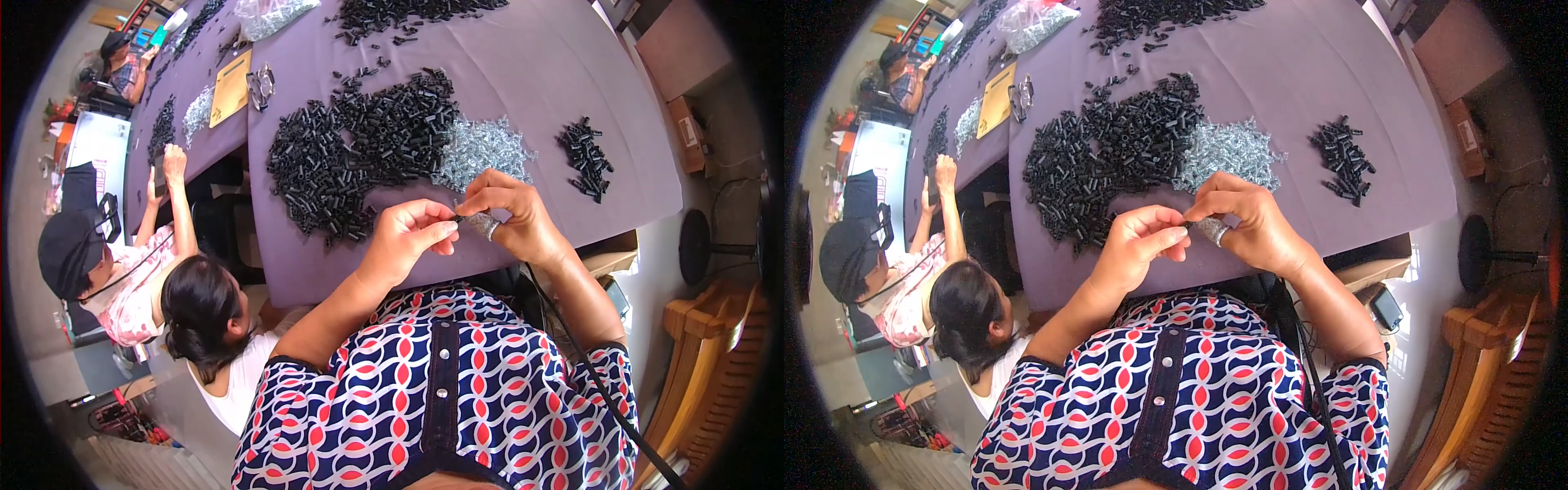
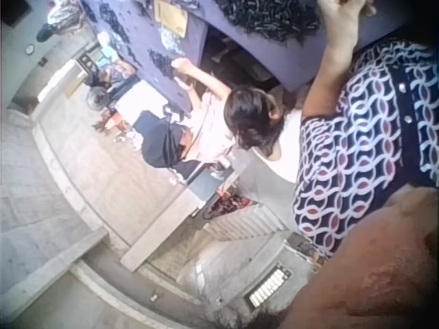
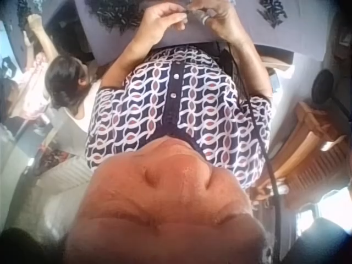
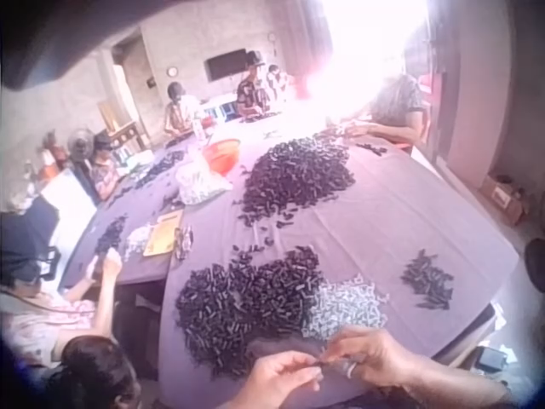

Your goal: Sorting small black and silver components on a table.

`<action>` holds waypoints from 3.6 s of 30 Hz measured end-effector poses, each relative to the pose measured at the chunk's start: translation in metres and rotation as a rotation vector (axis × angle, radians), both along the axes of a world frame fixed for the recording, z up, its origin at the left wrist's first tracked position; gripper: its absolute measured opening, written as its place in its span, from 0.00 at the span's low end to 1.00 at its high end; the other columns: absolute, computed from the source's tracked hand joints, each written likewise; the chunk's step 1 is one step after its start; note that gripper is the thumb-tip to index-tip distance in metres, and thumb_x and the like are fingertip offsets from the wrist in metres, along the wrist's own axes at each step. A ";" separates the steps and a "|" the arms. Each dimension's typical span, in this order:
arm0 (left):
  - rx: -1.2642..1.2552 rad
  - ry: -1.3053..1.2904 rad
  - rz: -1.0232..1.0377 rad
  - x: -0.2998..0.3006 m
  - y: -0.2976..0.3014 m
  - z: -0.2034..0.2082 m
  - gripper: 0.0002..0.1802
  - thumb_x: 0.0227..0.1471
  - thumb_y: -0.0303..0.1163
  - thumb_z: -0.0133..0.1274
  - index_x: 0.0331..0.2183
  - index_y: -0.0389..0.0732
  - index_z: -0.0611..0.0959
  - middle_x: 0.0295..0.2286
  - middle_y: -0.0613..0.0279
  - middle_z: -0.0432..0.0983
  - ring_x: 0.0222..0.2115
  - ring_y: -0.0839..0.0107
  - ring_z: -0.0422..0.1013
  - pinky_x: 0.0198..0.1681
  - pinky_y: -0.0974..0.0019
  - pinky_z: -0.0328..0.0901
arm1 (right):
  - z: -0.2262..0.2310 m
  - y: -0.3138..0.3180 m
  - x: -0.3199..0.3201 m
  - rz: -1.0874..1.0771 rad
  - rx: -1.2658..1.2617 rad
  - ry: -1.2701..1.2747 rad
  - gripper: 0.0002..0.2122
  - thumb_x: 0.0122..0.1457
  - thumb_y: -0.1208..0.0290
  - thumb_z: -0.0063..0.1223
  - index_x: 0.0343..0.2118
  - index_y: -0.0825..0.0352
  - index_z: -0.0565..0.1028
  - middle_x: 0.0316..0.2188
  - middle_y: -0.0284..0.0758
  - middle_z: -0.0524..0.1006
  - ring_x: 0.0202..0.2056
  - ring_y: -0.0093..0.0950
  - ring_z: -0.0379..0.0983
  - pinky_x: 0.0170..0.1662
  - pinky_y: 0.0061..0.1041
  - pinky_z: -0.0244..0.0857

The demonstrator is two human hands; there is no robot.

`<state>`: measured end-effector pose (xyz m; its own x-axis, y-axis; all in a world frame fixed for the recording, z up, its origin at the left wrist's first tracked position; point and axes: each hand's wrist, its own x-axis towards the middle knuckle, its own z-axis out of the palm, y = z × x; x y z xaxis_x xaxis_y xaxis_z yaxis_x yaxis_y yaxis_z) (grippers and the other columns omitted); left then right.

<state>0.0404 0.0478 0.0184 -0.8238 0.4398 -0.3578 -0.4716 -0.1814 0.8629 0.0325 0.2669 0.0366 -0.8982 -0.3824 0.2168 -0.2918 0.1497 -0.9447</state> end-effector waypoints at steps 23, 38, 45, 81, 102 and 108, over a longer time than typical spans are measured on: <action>-0.184 0.297 0.033 0.007 0.006 -0.002 0.09 0.55 0.23 0.58 0.39 0.30 0.81 0.30 0.62 0.80 0.27 0.78 0.75 0.33 0.76 0.70 | 0.013 0.002 -0.003 0.066 0.196 -0.086 0.22 0.33 0.94 0.46 0.35 0.72 0.80 0.33 0.37 0.77 0.39 0.32 0.76 0.43 0.25 0.70; -0.193 0.273 0.003 0.005 0.005 -0.006 0.08 0.55 0.22 0.57 0.38 0.31 0.81 0.30 0.61 0.80 0.27 0.78 0.75 0.33 0.76 0.69 | 0.009 0.003 -0.003 0.061 0.140 -0.110 0.22 0.32 0.92 0.45 0.34 0.71 0.80 0.33 0.35 0.77 0.38 0.30 0.75 0.41 0.25 0.69; -0.197 0.293 0.016 0.007 0.005 -0.009 0.08 0.55 0.22 0.57 0.38 0.31 0.82 0.30 0.62 0.80 0.27 0.78 0.75 0.33 0.76 0.69 | 0.007 0.001 -0.004 0.076 0.122 -0.153 0.22 0.33 0.93 0.44 0.34 0.71 0.80 0.33 0.35 0.76 0.37 0.29 0.75 0.39 0.23 0.68; -0.045 0.116 0.060 0.006 0.009 -0.011 0.03 0.52 0.22 0.60 0.32 0.35 0.83 0.27 0.69 0.78 0.28 0.84 0.70 0.33 0.78 0.64 | -0.018 -0.012 0.006 0.003 0.604 0.349 0.24 0.40 0.70 0.65 0.44 0.69 0.73 0.36 0.42 0.73 0.38 0.43 0.72 0.41 0.38 0.69; 0.038 -0.166 0.030 0.007 0.009 -0.008 0.08 0.51 0.29 0.61 0.33 0.36 0.87 0.25 0.69 0.78 0.23 0.83 0.66 0.27 0.77 0.60 | -0.017 -0.010 0.009 0.029 0.423 0.401 0.18 0.47 0.66 0.64 0.39 0.69 0.74 0.30 0.40 0.74 0.31 0.42 0.74 0.33 0.36 0.70; 0.118 -0.202 0.038 0.012 0.009 -0.022 0.07 0.51 0.28 0.61 0.33 0.36 0.86 0.25 0.68 0.79 0.23 0.82 0.67 0.27 0.77 0.60 | -0.024 -0.011 0.013 0.050 0.511 0.418 0.19 0.46 0.67 0.63 0.40 0.71 0.74 0.30 0.41 0.74 0.32 0.42 0.74 0.33 0.38 0.70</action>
<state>0.0519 0.0572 -0.0037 -0.7574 0.4580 -0.4655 -0.6237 -0.2963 0.7233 0.0458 0.2563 0.0126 -0.7563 -0.5686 0.3236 -0.6366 0.5256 -0.5643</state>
